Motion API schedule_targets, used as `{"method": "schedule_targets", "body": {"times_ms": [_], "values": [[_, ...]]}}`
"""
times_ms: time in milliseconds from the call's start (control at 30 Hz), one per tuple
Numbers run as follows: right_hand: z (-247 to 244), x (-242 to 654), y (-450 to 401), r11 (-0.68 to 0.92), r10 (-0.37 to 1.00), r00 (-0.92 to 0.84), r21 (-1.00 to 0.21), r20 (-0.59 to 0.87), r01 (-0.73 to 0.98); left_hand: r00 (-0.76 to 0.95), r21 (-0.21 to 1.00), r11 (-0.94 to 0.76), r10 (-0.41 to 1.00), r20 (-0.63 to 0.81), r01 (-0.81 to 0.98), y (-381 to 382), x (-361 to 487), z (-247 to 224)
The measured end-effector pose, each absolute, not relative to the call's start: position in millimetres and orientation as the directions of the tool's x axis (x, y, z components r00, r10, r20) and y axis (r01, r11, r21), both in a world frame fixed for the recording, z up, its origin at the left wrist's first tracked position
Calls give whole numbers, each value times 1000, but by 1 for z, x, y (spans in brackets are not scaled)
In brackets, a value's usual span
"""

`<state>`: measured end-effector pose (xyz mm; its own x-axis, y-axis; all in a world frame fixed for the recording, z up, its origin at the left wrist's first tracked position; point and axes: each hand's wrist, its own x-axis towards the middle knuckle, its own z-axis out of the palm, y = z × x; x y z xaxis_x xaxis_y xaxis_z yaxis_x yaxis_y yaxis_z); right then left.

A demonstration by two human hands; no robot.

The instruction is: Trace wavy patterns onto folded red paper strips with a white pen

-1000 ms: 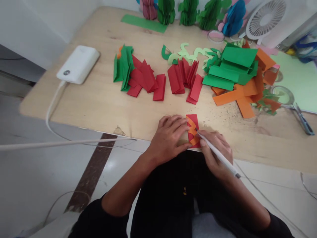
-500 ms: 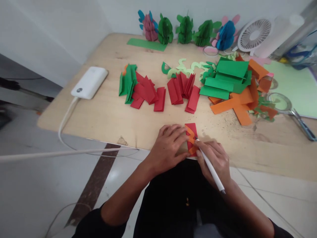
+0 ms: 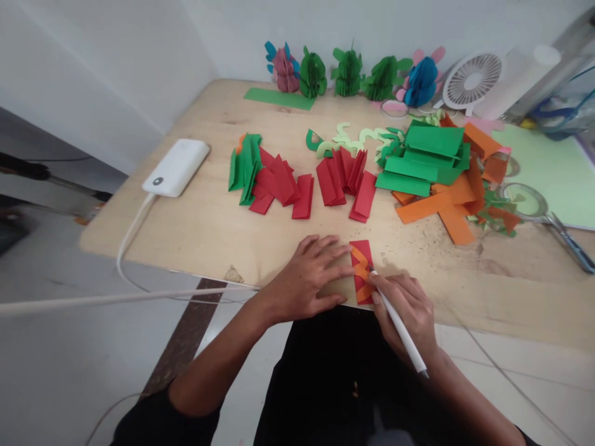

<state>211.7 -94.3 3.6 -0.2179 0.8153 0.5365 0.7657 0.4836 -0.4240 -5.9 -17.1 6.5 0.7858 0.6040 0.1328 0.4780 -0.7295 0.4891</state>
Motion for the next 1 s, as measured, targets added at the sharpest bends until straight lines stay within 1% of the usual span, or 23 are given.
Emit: {"method": "schedule_targets", "body": {"times_ms": [200,300,367,467,567,633,767,1000], "values": [[4,212,-94,479,822,-218,-433,525,763,808,438,-785,558,192,438,-13,-10,-2],[5,212,-95,453,847,-199,-472,493,757,812,422,-799,546,208,429,-13,-10,-4],[6,213,-95,420,872,-171,-521,459,743,809,421,-799,547,214,429,-13,-10,-5],[12,213,-92,335,913,-79,-624,400,706,806,426,-798,549,223,426,-12,-10,-5],[17,211,-85,227,955,3,-736,298,637,803,433,-795,552,223,426,-12,-10,-4],[19,208,-79,175,970,29,-779,240,602,802,437,-791,555,219,428,-13,-10,-3],[18,199,-71,122,971,91,-787,220,604,808,436,-790,553,204,430,-13,-11,-3],[15,196,-65,104,971,100,-755,219,647,812,436,-786,554,184,437,-13,-10,-2]]}}
